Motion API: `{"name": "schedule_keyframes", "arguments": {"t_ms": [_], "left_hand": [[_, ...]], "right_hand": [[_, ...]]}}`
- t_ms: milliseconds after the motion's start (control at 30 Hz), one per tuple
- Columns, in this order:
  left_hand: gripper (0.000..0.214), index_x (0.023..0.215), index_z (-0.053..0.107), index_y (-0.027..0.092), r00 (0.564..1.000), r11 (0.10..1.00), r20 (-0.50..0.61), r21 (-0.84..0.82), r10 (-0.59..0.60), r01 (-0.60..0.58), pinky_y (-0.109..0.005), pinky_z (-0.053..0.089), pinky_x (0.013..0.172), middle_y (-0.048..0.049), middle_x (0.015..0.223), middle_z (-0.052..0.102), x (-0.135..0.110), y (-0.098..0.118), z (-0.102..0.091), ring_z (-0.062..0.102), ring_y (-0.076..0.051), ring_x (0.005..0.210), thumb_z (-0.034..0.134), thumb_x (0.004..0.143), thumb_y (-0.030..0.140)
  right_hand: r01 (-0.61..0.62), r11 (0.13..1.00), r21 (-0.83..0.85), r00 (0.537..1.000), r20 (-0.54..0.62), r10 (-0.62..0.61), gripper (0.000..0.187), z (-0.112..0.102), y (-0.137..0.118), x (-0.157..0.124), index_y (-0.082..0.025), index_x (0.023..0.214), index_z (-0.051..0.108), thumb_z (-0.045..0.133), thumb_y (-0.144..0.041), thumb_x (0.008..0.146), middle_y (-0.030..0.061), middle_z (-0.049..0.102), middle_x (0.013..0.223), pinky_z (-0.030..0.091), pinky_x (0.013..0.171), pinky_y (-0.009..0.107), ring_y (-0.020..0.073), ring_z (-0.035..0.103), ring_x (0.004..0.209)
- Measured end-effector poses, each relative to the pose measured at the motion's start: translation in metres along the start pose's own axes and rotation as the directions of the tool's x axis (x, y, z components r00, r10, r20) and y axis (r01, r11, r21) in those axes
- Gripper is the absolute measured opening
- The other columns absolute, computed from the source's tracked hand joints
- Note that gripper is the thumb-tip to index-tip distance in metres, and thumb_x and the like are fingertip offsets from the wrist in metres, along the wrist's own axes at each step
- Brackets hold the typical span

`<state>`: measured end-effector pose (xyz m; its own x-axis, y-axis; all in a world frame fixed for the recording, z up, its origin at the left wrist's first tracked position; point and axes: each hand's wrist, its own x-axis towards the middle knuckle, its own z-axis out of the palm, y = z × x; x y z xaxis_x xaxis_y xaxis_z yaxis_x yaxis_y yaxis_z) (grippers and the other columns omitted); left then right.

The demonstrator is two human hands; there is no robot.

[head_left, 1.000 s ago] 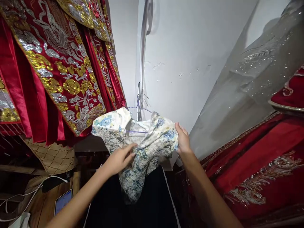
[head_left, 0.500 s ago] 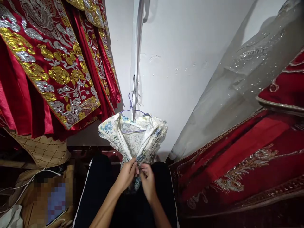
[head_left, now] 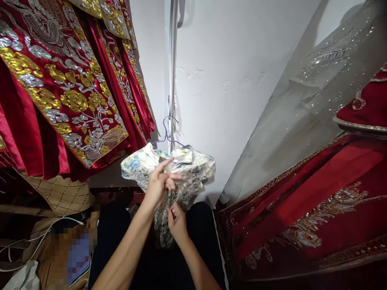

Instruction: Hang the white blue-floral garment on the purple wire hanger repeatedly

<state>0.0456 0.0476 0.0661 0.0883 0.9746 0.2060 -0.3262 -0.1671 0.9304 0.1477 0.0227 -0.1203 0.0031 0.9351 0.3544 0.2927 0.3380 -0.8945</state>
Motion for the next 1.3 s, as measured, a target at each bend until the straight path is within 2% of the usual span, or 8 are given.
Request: {"name": "schedule_keyframes", "arguments": {"t_ms": [167, 300, 433, 567, 667, 800, 1000, 1300], "left_hand": [[0.039, 0.125, 0.061, 0.018, 0.977, 0.987, 0.154, 0.037, 0.147, -0.155, -0.019, 0.042, 0.045, -0.0056, 0.077, 0.075, 0.043, 0.06, 0.015, 0.057, -0.008, 0.044, 0.057, 0.086, 0.026], [0.032, 0.122, 0.058, 0.019, 0.94, 0.968, 0.326, 0.19, 0.096, -0.165, -0.023, 0.047, 0.049, -0.006, 0.082, 0.074, 0.029, 0.055, 0.016, 0.065, -0.012, 0.05, 0.049, 0.094, 0.032], [0.019, 0.115, 0.047, 0.024, 0.958, 0.947, 0.253, 0.25, 0.138, -0.202, -0.022, 0.047, 0.051, -0.0002, 0.08, 0.07, 0.012, 0.031, 0.004, 0.062, -0.01, 0.05, 0.042, 0.098, 0.03], [0.024, 0.119, 0.037, 0.028, 0.96, 0.939, 0.203, 0.248, 0.191, -0.239, -0.021, 0.046, 0.05, 0.0052, 0.073, 0.064, 0.009, 0.028, -0.002, 0.056, -0.009, 0.046, 0.038, 0.096, 0.022], [0.042, 0.136, 0.035, 0.028, 0.962, 0.92, 0.196, 0.306, 0.191, -0.245, -0.021, 0.044, 0.046, 0.0049, 0.068, 0.062, 0.007, 0.036, 0.0, 0.049, -0.008, 0.041, 0.038, 0.095, 0.02], [0.063, 0.153, 0.028, 0.027, 0.972, 0.91, 0.146, 0.348, 0.184, -0.225, -0.02, 0.036, 0.039, 0.0029, 0.062, 0.063, 0.004, 0.042, 0.002, 0.039, -0.008, 0.037, 0.043, 0.092, 0.021], [0.077, 0.159, 0.009, 0.022, 0.975, 0.942, 0.175, 0.28, 0.137, -0.183, -0.019, 0.041, 0.039, 0.009, 0.044, 0.05, 0.012, 0.036, -0.01, 0.049, -0.011, 0.033, 0.047, 0.093, 0.024], [0.083, 0.159, 0.001, 0.023, 0.966, 0.974, 0.252, 0.202, 0.05, -0.103, -0.016, 0.039, 0.038, 0.0045, 0.053, 0.062, 0.031, 0.039, -0.013, 0.055, -0.011, 0.035, 0.045, 0.089, 0.015]], "right_hand": [[0.002, 0.993, -0.118, 1.0, -0.008, -0.003, 0.026, -0.005, 0.026, 0.006, -0.022, 0.069, 0.05, 0.052, -0.04, 0.088, -0.002, 0.046, 0.062, 0.034, 0.058, 0.028, 0.0161, 0.044, 0.058], [-0.02, 0.998, -0.062, 0.999, 0.038, 0.022, 0.024, -0.021, 0.026, 0.016, -0.021, 0.078, 0.058, 0.056, -0.043, 0.087, -0.0003, 0.055, 0.067, 0.038, 0.059, 0.028, 0.0167, 0.05, 0.061], [0.019, 0.996, 0.089, 1.0, -0.02, -0.017, 0.039, -0.054, -0.029, 0.052, -0.019, 0.123, 0.057, 0.056, -0.039, 0.09, 0.0033, 0.065, 0.086, 0.045, 0.065, 0.029, 0.0172, 0.056, 0.07], [0.247, 0.965, 0.082, 0.967, 0.044, -0.251, 0.053, -0.092, -0.117, 0.108, -0.027, 0.146, 0.045, 0.051, -0.038, 0.094, 0.0036, 0.064, 0.1, 0.046, 0.066, 0.028, 0.015, 0.055, 0.07], [0.453, 0.875, -0.172, 0.88, 0.246, -0.407, 0.035, -0.11, -0.159, 0.138, -0.029, 0.128, 0.063, 0.054, -0.035, 0.095, 0.0046, 0.064, 0.102, 0.044, 0.068, 0.03, 0.0158, 0.055, 0.071], [0.619, 0.725, -0.301, 0.773, 0.399, -0.494, 0.018, -0.114, -0.174, 0.149, -0.023, 0.094, 0.07, 0.053, -0.029, 0.097, 0.0036, 0.065, 0.09, 0.041, 0.07, 0.028, 0.0162, 0.058, 0.075], [0.633, 0.707, -0.315, 0.773, 0.308, -0.555, 0.021, -0.101, -0.173, 0.142, -0.022, 0.087, 0.066, 0.051, -0.029, 0.099, 0.0027, 0.064, 0.086, 0.04, 0.069, 0.027, 0.0154, 0.057, 0.073], [0.613, 0.753, -0.239, 0.788, 0.114, -0.606, 0.021, -0.084, -0.169, 0.148, -0.022, 0.08, 0.06, 0.051, -0.027, 0.098, 0.0026, 0.058, 0.079, 0.041, 0.077, 0.033, 0.0199, 0.053, 0.081]]}}
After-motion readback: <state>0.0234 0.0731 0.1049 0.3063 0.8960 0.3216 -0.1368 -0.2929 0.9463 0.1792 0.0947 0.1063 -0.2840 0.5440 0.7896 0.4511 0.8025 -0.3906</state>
